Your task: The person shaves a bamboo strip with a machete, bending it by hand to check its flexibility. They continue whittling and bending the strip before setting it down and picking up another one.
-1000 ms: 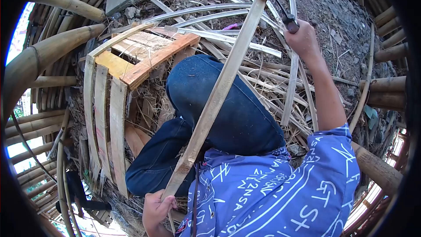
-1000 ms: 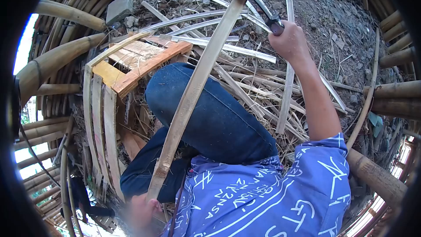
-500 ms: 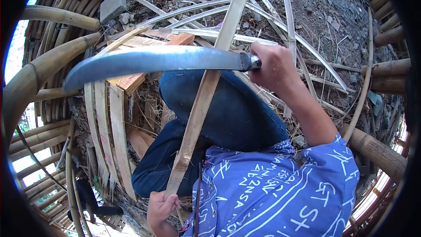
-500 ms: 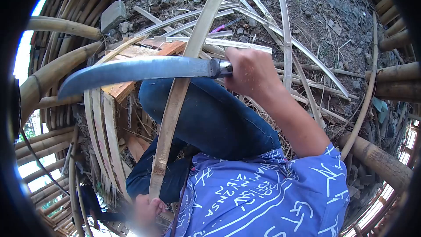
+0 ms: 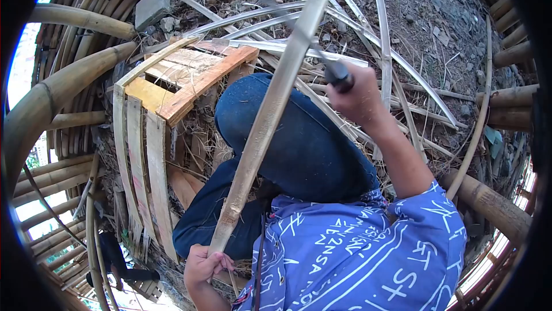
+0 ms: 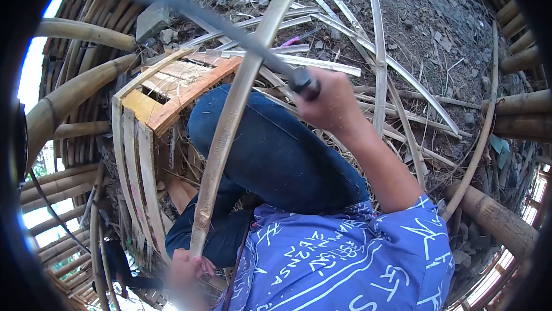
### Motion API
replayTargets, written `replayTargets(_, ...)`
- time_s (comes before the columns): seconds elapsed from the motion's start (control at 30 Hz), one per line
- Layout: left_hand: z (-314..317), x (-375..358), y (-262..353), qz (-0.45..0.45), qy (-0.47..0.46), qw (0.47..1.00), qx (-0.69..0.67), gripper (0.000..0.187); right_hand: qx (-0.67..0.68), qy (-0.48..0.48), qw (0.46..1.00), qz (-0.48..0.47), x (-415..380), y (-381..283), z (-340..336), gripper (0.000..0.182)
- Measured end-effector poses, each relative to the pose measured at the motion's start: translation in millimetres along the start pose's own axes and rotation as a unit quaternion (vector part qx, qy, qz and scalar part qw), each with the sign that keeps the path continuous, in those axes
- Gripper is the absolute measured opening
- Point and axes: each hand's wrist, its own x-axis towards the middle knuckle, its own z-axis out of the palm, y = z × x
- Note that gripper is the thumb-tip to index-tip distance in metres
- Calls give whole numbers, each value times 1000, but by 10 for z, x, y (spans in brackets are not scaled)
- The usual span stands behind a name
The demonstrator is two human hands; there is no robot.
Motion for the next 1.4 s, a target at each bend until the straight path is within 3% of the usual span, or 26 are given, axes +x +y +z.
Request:
replayTargets(0.1, 16, -51, 80, 19, 44, 997, 60, 27, -152, -1, 987, -49, 65, 112, -39, 6)
replayTargets(0.13, 70, -72, 193, 19, 44, 997, 61, 27, -151, 0, 987, -49, 111, 139, -76, 6)
replayTargets(0.2, 182, -98, 413, -72, 120, 966, 220, 24, -176, 0, 984, 20, 205, 166, -147, 9)
replayTargets(0.3, 126, -180, 261, -20, 157, 955, 250, 22, -169, 41, 983, 61, 215, 20, -293, 12)
replayTargets(0.43, 295, -228, 446, 8, 191, 937, 293, 21, -154, -29, 986, 56, 28, -242, -332, 16)
replayTargets(0.5, 281, -316, 457, -21, 202, 908, 368, 24, -236, -58, 969, -38, -13, -193, -261, 14)
replayTargets(0.53, 257, -357, 430, -24, 200, 907, 369, 24, -252, -56, 965, -43, 47, -155, -247, 12)
replayTargets(0.6, 209, -454, 336, 42, 208, 819, 533, 25, -241, -83, 967, 27, 228, -56, -214, 13)
replayTargets(0.73, 209, -526, 155, 127, 294, 815, 483, 24, -231, -44, 966, 111, 750, 361, -365, 18)
replayTargets(0.8, 227, -366, 424, 115, 130, 928, 330, 29, -240, -37, 962, 127, 922, 544, -478, 22)
replayTargets(0.93, 178, -378, 417, 94, 104, 940, 312, 33, -264, -24, 956, 125, 985, 532, -553, 27)
replayTargets(1.03, 178, -482, 458, 119, 84, 906, 398, 20, -291, -4, 945, 146, 1078, 673, -547, 30)
replayTargets(1.13, 179, -486, 478, 99, 99, 915, 380, 21, -290, 4, 939, 186, 1172, 779, -578, 31)
replayTargets(1.23, 203, -454, 417, 32, 129, 955, 264, 34, -278, 15, 943, 181, 1159, 794, -612, 31)
replayTargets(1.3, 172, -516, 121, 97, 232, 920, 301, 34, -296, 35, 934, 196, 1125, 766, -636, 32)
replayTargets(1.33, 262, -467, 332, 102, 229, 887, 388, 33, -293, 37, 932, 210, 1096, 702, -654, 33)
replayTargets(1.37, 229, -418, 397, 100, 241, 887, 381, 33, -291, 30, 935, 199, 1128, 778, -660, 33)
replayTargets(1.4, 128, -426, 436, 77, 189, 910, 360, 32, -304, 57, 930, 199, 1140, 959, -668, 33)
